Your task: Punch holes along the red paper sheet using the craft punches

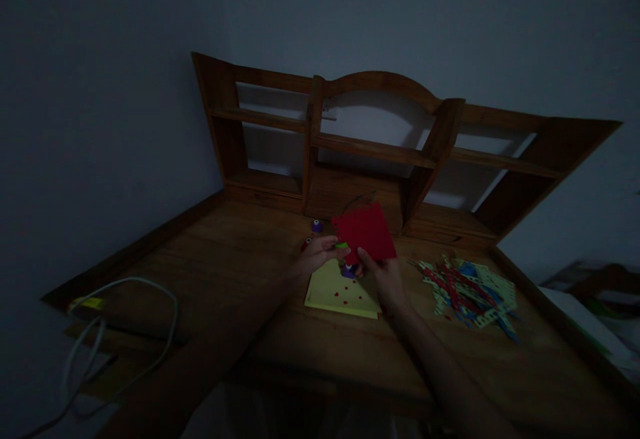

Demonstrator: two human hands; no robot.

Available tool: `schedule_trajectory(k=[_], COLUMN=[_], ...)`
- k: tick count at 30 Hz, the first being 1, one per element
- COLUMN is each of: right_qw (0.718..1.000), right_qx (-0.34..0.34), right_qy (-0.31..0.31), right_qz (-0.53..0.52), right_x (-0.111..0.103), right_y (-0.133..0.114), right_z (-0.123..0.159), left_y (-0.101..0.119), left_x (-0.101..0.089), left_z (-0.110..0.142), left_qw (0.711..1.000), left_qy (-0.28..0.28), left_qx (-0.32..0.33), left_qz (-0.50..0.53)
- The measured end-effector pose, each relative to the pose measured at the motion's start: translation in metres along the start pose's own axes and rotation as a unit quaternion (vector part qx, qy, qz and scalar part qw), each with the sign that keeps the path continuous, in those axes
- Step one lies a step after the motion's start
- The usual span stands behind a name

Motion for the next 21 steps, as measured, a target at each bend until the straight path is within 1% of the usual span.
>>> schedule_trajectory(k=[3, 5, 8, 12, 14, 18, 21], right_qw=[1.000, 1.000, 0.999, 0.998, 0.998, 0.998, 0.998], right_qx=[-0.005, -0.006, -0.011, -0.008, -0.002, -0.001, -0.004], right_qy=[0.000, 0.012, 0.034, 0.048, 0.049, 0.043, 0.046], right_qz=[0.000, -0.006, -0.011, -0.030, -0.037, -0.045, -0.046], right_x=[-0.002, -0.006, -0.010, -0.015, -0.016, -0.016, -0.016], right_y=[-0.002, -0.003, -0.004, 0.000, 0.003, 0.005, 0.006], right_z=[0.000, -0.001, -0.003, -0.005, -0.005, -0.005, -0.005], left_y=[0.003, 0.005, 0.005, 0.002, 0.001, -0.001, -0.002], left_x=[0.002, 0.002, -0.003, -0.014, -0.016, -0.011, -0.008], left_z=[0.001, 0.002, -0.001, -0.007, -0.009, -0.007, -0.005], left_qw=[1.000, 1.000, 0.999, 0.996, 0.994, 0.995, 0.995], left_qy=[-0.014, -0.016, 0.000, 0.030, 0.029, 0.008, 0.009], left_qx=[-0.003, 0.000, 0.002, 0.014, 0.021, 0.010, -0.006], left_qz=[0.015, 0.020, 0.037, 0.085, 0.101, 0.099, 0.099])
Point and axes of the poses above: each hand's wrist, its own z-axis away from the middle knuckle, its own x-axis out of the palm, y = z × x, the point moved 8 cm from there along -z, towards the middle knuckle, and after that the axes turned 2 degrees about y, right-handed, at the moved point
